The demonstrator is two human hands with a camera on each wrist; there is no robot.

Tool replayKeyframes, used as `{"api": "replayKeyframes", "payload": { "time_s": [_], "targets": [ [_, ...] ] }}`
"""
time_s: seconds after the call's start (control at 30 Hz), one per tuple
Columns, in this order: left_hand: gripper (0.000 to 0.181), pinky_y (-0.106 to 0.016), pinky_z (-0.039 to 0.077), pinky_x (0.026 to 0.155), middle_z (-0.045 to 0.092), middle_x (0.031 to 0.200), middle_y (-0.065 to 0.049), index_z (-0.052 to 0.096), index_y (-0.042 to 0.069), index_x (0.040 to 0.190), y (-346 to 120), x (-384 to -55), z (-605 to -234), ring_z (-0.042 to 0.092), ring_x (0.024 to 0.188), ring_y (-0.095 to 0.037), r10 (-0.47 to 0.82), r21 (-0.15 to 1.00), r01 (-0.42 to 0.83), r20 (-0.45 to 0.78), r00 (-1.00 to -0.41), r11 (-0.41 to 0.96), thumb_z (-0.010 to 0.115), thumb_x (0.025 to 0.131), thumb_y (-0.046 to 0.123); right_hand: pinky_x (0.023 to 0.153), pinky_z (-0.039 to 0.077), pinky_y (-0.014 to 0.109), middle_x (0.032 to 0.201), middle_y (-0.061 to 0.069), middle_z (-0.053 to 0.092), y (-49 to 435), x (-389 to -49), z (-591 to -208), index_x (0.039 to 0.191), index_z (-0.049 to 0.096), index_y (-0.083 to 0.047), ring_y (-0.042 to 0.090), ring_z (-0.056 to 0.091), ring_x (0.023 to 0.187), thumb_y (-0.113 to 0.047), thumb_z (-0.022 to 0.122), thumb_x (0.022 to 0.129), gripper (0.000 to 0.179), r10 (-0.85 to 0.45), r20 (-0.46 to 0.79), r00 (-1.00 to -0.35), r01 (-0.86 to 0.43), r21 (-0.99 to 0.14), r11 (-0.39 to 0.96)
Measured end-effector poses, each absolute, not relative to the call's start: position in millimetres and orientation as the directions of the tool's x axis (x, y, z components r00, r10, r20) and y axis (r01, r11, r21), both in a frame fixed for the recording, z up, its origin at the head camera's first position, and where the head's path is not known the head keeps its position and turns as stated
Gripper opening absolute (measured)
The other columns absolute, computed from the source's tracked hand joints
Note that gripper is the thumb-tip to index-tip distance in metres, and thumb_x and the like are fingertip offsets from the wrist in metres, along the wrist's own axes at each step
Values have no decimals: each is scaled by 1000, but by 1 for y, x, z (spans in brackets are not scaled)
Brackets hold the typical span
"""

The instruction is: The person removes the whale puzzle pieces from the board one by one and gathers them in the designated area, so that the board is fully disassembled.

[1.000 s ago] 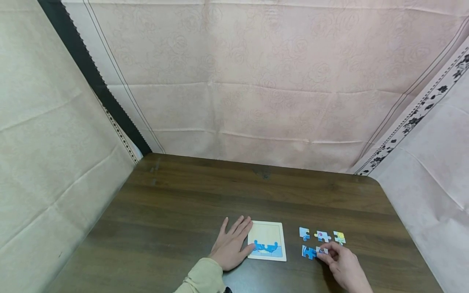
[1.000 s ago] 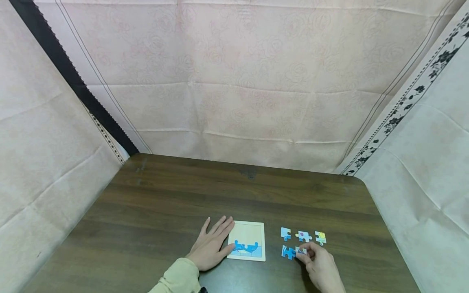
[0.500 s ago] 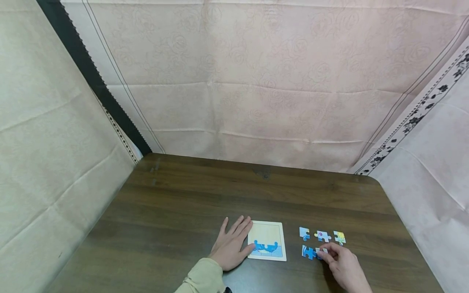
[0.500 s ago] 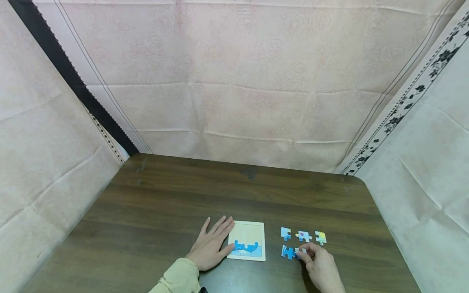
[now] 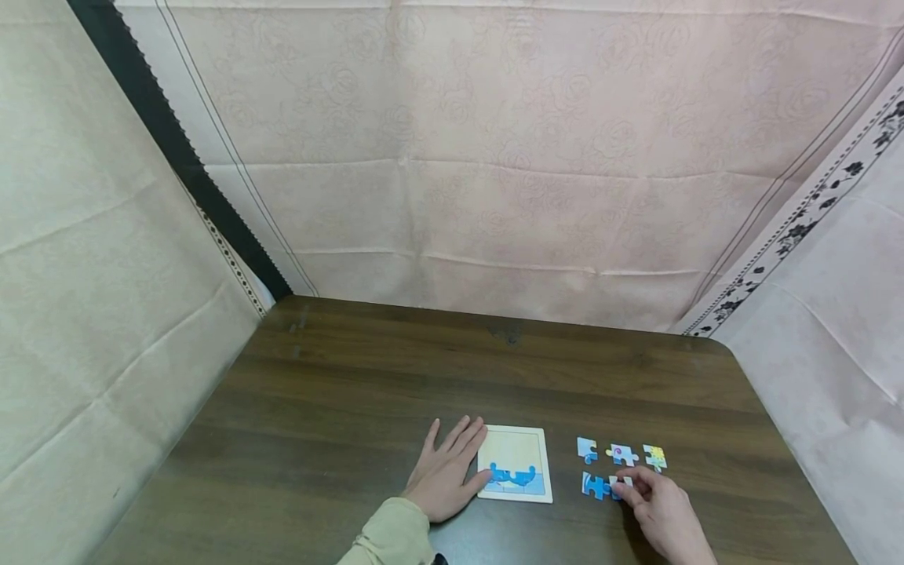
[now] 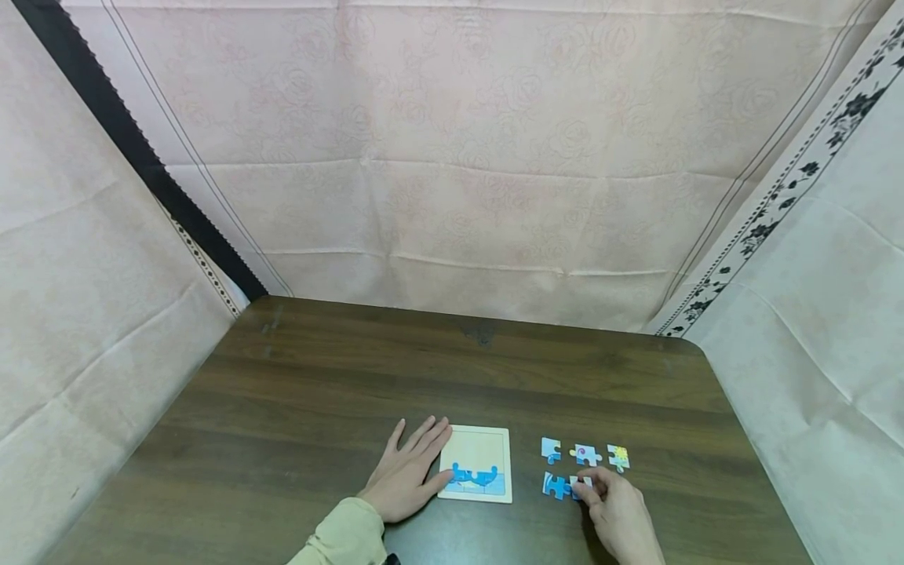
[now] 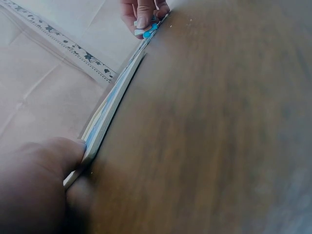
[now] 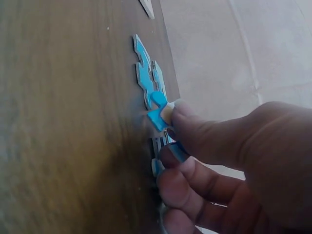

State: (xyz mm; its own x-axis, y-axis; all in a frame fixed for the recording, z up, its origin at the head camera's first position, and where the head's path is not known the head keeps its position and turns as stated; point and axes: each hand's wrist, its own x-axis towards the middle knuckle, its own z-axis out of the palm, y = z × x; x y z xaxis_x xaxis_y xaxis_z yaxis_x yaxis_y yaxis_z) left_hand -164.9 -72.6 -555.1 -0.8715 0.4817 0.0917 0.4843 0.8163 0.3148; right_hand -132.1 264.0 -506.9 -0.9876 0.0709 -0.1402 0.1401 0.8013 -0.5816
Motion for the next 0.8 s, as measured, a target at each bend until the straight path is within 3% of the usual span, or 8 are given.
{"api": "replayKeyframes", "payload": {
  "time_s": [0.8],
  "targets": [
    [68,-59,0,114,18,161,5,23,20,156,-72,-165,-552,11,148,-17,479,323,474,68,-875,819,31,100,59,60,36,29,76,2,49,269,-132,-504,114,67,-3,16,46,67,-19,63,96,24,69,-145,-987,144,-610,780]
  ]
}}
